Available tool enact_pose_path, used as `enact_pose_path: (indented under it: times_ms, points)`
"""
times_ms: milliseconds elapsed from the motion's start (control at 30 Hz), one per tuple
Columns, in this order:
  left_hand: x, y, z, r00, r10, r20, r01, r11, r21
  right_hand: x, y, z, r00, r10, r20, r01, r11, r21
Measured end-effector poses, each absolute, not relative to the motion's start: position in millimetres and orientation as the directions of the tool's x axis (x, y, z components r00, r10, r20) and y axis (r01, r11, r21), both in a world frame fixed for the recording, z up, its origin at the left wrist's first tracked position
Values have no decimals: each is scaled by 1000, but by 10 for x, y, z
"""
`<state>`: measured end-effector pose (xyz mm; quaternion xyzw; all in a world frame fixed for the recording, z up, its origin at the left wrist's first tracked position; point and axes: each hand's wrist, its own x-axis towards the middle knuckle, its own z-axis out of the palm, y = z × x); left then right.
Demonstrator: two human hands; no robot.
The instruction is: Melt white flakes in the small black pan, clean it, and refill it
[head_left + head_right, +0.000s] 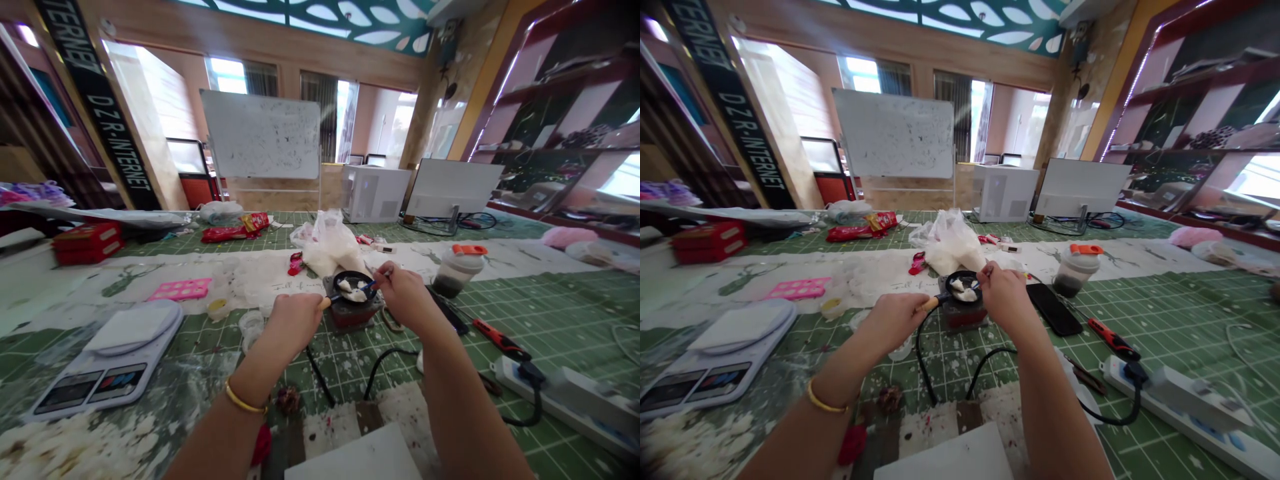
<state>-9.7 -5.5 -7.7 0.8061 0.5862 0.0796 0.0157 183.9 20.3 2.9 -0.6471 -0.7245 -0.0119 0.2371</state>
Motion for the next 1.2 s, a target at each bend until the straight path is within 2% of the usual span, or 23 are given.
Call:
enact_pose_path:
  times_ms: [100,267,400,567,733,867,1067,1200]
  points:
    - [-96,-56,-86,298,947,120,945,-310,107,1815,204,16,-78,924,373,937,197,-290]
    - [-90,-53,-83,312,943,117,941,-324,99,1824,191,33,-38,930,364,953,143,-266]
    - [-84,-55,-75,305,944,126,944,-317,90,1823,173,42,-91,929,359,931,208,-301]
    - [-78,-58,-60,303,948,98,946,-312,93,1828,190,30,-27,931,363,957,129,-261]
    - [-72,-60,-66,299,948,112,948,-308,78,1833,215,15,-74,931,356,936,188,-298]
    - [-71,-73,-58,299,949,99,949,-307,76,1846,249,-3,-11,927,375,961,114,-252]
    - [-74,-75,-58,299,948,106,949,-307,73,1848,225,13,-73,935,348,923,196,-332]
    - [-69,-66,-69,301,948,106,948,-310,76,1851,253,-5,-13,927,376,952,126,-280]
